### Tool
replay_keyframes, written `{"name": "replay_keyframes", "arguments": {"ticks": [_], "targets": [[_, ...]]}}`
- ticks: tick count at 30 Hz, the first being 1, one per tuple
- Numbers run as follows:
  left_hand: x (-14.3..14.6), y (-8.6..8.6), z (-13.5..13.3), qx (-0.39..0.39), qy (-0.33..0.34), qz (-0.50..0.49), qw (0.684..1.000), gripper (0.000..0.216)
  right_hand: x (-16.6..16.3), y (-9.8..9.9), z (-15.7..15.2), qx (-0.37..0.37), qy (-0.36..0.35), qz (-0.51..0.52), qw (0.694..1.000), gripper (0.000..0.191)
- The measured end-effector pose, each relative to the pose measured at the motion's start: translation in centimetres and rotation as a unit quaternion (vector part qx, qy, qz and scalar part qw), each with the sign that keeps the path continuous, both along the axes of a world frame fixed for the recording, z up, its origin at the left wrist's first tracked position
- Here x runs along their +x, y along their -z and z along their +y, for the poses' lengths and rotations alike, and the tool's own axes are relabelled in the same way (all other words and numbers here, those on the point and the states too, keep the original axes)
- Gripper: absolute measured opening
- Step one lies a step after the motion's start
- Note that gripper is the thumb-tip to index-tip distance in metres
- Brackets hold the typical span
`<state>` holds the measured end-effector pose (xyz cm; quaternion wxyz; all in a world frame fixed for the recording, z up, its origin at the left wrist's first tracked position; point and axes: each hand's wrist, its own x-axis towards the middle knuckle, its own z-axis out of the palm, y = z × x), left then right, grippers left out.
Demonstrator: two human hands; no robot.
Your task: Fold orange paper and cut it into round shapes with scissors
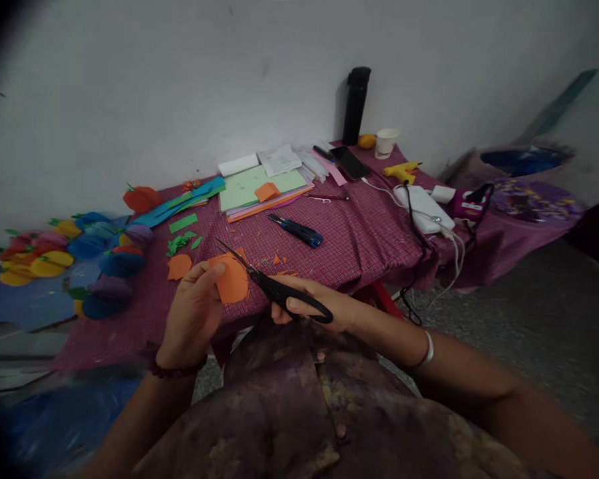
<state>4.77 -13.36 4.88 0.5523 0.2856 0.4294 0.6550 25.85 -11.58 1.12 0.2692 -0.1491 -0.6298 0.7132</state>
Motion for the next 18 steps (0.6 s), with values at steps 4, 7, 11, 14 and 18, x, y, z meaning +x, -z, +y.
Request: {"name": "replay_keyframes", "arguments": {"ticks": [4,7,11,14,18], "targets": [[0.24,0.17,-0.16,-0.002,0.007,-0.002,1.0,0.022,-0.22,0.23,0.0,0.001,0.0,0.014,1.0,0.064],[0.36,0.21,-0.26,-0.001,0.01,0.003,1.0,0.022,-0.22,0.18,0.02,0.024,0.007,0.009,1.0,0.069],[0.36,0.08,-0.27,0.0,0.009,0.0,1.0,0.021,-0.18,-0.25,-0.14,0.058,0.015,0.003,0.998,0.075],[0.27,-0.08,-0.27,-0.002,0.01,-0.001,1.0,0.02,-0.22,-0.38,-0.42,0.052,0.023,-0.006,0.998,0.068],[0.17,-0.28,-0.39,-0.002,0.009,0.009,1.0,0.02,-0.24,-0.19,-0.77,0.018,0.028,-0.013,0.999,0.069]]}}
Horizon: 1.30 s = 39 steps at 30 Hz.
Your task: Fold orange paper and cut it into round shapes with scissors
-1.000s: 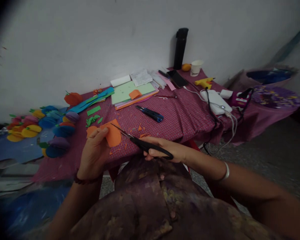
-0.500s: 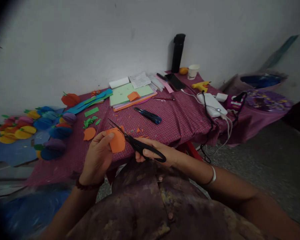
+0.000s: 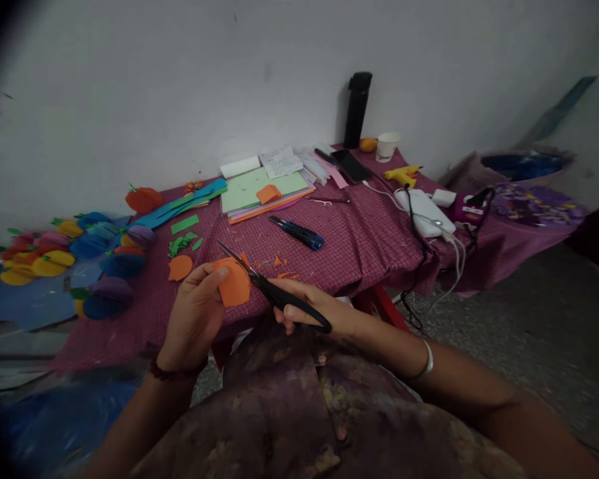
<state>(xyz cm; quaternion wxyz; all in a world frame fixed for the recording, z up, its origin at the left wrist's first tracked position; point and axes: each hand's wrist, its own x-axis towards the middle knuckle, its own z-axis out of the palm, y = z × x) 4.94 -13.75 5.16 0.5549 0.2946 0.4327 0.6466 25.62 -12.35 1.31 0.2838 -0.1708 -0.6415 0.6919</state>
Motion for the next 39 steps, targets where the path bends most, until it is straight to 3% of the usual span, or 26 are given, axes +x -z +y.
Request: {"name": "replay_keyframes", "arguments": {"ticks": [18,31,39], "targets": [[-0.3,-0.3,-0.2,-0.012,0.019,0.057,0.998,0.019,0.2,-0.5,-0.9,-0.046,0.041,-0.011,0.998,0.08],[-0.4,-0.9,-0.5,-0.025,0.033,0.064,0.997,0.022,0.6,-1.0,-0.6,-0.013,0.028,-0.05,0.998,0.074],[-0.5,-0.9,-0.5,-0.026,0.041,0.065,0.997,0.023,0.4,-1.1,-1.1,-0.026,0.057,-0.048,0.997,0.076]]}}
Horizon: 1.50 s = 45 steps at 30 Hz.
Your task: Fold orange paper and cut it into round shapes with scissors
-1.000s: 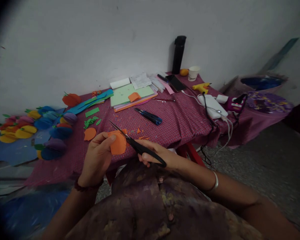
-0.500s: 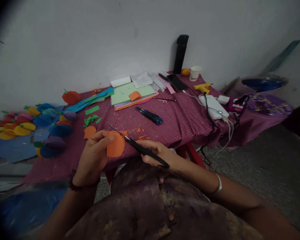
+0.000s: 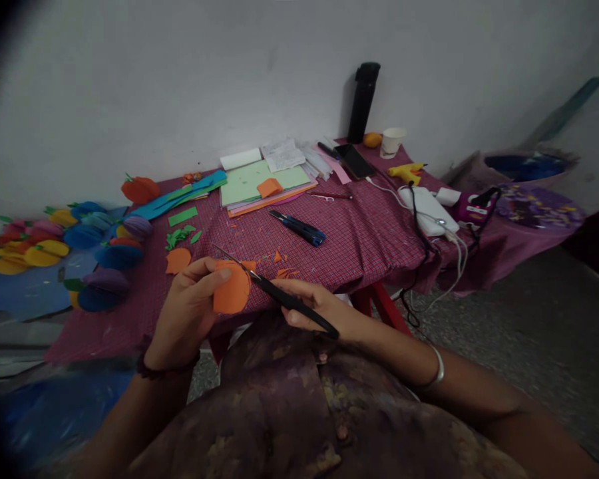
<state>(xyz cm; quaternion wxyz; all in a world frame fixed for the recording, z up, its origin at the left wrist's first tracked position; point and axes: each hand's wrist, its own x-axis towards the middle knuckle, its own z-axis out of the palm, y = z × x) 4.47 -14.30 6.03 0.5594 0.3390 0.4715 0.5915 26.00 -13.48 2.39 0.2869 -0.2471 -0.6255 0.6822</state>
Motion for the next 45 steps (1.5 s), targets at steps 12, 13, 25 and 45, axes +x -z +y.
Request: {"name": "replay_keyframes", "arguments": {"ticks": [12,13,25,45], "targets": [[-0.3,-0.4,0.1,-0.015,0.016,-0.016,1.0,0.025,0.1,-0.3,-0.3,0.007,0.001,0.004,1.0,0.071],[-0.4,-0.4,0.1,-0.018,0.022,-0.014,1.0,0.024,0.2,-0.3,-0.3,0.005,-0.002,0.003,1.0,0.071],[-1.0,-0.4,0.2,-0.031,0.073,-0.01,0.997,0.021,0.9,-0.2,-0.2,-0.013,-0.012,-0.001,1.0,0.066],[-0.4,0.7,0.7,-0.06,0.107,0.004,0.992,0.019,1.1,-0.6,0.0,-0.031,-0.016,-0.01,0.999,0.067]]}}
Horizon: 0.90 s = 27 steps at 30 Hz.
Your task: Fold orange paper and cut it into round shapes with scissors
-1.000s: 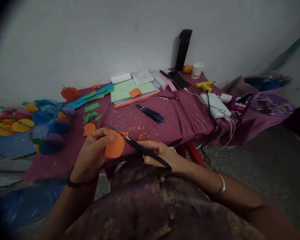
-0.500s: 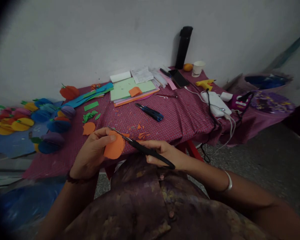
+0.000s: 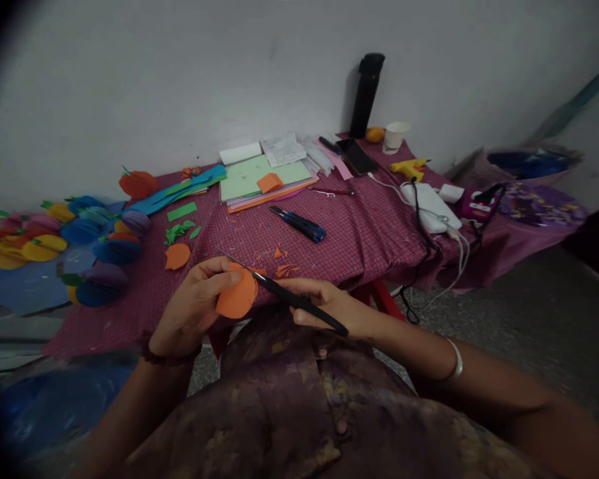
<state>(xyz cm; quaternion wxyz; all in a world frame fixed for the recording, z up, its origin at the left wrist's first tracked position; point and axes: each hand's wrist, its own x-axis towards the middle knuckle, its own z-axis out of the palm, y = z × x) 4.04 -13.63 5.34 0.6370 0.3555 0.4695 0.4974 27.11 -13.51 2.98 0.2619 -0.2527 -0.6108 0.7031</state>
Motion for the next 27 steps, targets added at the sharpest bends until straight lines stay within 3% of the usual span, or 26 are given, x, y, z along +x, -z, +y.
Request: {"name": "replay_keyframes", "arguments": {"ticks": [12,27], "targets": [[-0.4,-0.3,0.1,-0.018,0.012,-0.005,1.0,0.022,-0.1,-0.3,-0.1,-0.005,0.006,-0.003,1.0,0.061],[-0.2,0.4,0.7,-0.085,0.021,0.047,0.995,0.024,1.9,-1.0,2.2,0.028,-0.046,-0.111,0.992,0.065]]}}
